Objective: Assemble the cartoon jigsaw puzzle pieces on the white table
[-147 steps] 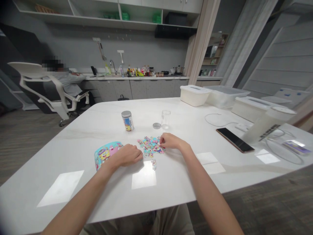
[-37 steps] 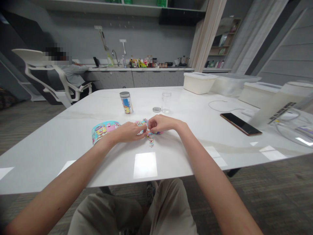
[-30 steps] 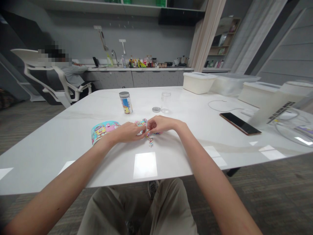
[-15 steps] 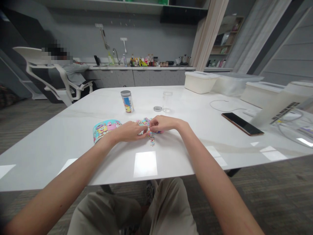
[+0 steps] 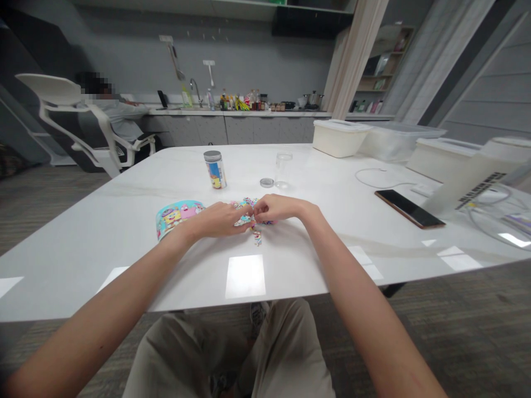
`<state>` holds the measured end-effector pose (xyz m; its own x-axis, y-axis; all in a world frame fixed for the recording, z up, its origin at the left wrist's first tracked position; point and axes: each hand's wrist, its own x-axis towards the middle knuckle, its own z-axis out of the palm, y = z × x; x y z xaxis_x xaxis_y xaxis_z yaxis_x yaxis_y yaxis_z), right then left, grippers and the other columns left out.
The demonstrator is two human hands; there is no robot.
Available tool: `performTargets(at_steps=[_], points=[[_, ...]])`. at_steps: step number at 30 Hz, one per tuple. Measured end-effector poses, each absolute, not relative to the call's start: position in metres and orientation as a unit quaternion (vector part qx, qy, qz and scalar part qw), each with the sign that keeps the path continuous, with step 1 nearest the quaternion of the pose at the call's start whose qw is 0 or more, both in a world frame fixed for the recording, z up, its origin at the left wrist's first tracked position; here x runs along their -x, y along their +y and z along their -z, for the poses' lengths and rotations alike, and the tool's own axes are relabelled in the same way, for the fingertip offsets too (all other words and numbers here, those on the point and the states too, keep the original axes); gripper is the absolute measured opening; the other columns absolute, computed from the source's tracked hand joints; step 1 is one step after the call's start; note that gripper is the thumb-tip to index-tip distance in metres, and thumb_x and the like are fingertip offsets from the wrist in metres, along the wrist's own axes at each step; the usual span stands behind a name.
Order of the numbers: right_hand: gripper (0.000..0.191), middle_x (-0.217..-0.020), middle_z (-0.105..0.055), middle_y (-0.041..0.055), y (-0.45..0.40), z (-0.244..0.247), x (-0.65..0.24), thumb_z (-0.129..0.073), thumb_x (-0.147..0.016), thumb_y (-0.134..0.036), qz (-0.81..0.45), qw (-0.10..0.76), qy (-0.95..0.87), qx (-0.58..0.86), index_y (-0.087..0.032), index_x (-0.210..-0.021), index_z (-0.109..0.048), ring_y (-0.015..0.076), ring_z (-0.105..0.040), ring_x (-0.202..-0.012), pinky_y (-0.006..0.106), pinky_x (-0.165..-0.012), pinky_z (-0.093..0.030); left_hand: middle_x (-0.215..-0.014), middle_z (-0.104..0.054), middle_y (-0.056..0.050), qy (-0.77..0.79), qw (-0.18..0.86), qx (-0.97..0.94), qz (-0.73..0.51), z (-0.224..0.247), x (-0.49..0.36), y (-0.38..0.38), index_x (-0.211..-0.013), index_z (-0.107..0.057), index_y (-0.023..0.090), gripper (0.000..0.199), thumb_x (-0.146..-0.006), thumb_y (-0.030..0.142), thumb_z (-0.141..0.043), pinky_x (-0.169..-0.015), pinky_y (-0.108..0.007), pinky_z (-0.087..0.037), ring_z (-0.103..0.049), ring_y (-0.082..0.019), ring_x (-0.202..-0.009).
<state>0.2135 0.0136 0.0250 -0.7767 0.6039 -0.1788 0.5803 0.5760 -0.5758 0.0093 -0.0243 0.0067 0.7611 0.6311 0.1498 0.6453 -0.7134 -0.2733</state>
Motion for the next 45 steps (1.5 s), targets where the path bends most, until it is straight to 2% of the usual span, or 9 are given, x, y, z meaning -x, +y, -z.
performTargets(at_steps=[7,15,20,25,31,37,45], points=[[0.024,-0.073,-0.063,0.0027,0.0125,-0.0263,-0.2132,-0.053,-0.081,-0.029,-0.301,0.006,-0.889,0.346,-0.014,-0.091,-0.070,0.0125,-0.052,-0.061,0.027,-0.058,-0.039,-0.080,-0.071,-0.006,-0.341,0.156,0.927,0.008,-0.0086,-0.0087,-0.0254,-0.130,-0.049,0.020,0.044,-0.097,0.047,-0.037,-0.061,-0.028,-0.041,-0.067,-0.021,-0.073],[0.017,-0.066,-0.059,0.0002,0.0114,-0.0264,-0.2126,-0.055,-0.080,-0.029,-0.289,0.014,-0.895,0.341,-0.016,-0.079,-0.065,0.0120,-0.050,-0.060,0.026,-0.058,-0.036,-0.079,-0.070,-0.006,-0.335,0.175,0.926,-0.004,-0.0059,-0.0083,-0.0230,-0.115,-0.058,0.021,0.037,-0.101,0.035,-0.028,-0.062,-0.028,-0.042,-0.067,-0.020,-0.072],[0.015,-0.067,-0.058,0.0001,0.0108,-0.0263,-0.2123,-0.057,-0.079,-0.031,-0.286,0.018,-0.895,0.343,-0.017,-0.078,-0.062,0.0123,-0.050,-0.061,0.025,-0.057,-0.036,-0.076,-0.069,-0.006,-0.330,0.166,0.929,-0.007,-0.0073,-0.0082,-0.0233,-0.110,-0.060,0.021,0.035,-0.101,0.033,-0.028,-0.059,-0.029,-0.040,-0.066,-0.020,-0.070],[0.016,-0.068,-0.059,-0.0002,0.0108,-0.0254,-0.2119,-0.057,-0.079,-0.032,-0.299,0.021,-0.889,0.347,-0.017,-0.079,-0.063,0.0119,-0.050,-0.059,0.025,-0.056,-0.036,-0.077,-0.069,-0.005,-0.343,0.157,0.926,0.013,-0.0072,-0.0084,-0.0240,-0.117,-0.056,0.021,0.032,-0.100,0.034,-0.032,-0.061,-0.027,-0.041,-0.066,-0.019,-0.072],[0.025,-0.071,-0.061,0.0008,0.0134,-0.0239,-0.2130,-0.055,-0.078,-0.026,-0.314,0.031,-0.881,0.352,-0.015,-0.095,-0.069,0.0125,-0.053,-0.059,0.026,-0.057,-0.039,-0.080,-0.071,-0.008,-0.347,0.158,0.924,0.018,-0.0054,-0.0088,-0.0242,-0.126,-0.050,0.017,0.039,-0.099,0.039,-0.033,-0.063,-0.029,-0.042,-0.068,-0.022,-0.074],[0.025,-0.071,-0.062,0.0015,0.0134,-0.0243,-0.2127,-0.054,-0.077,-0.024,-0.304,0.022,-0.883,0.357,-0.014,-0.094,-0.069,0.0122,-0.052,-0.059,0.026,-0.057,-0.038,-0.079,-0.071,-0.008,-0.342,0.159,0.926,0.005,-0.0070,-0.0086,-0.0246,-0.129,-0.047,0.017,0.038,-0.099,0.036,-0.031,-0.063,-0.029,-0.043,-0.068,-0.022,-0.075],[0.020,-0.071,-0.061,0.0010,0.0135,-0.0240,-0.2138,-0.062,-0.077,-0.034,-0.307,0.026,-0.885,0.349,-0.016,-0.084,-0.063,0.0121,-0.053,-0.061,0.025,-0.057,-0.040,-0.081,-0.071,-0.008,-0.337,0.154,0.929,0.011,-0.0076,-0.0081,-0.0249,-0.129,-0.047,0.017,0.036,-0.101,0.033,-0.029,-0.064,-0.029,-0.042,-0.068,-0.022,-0.076]])
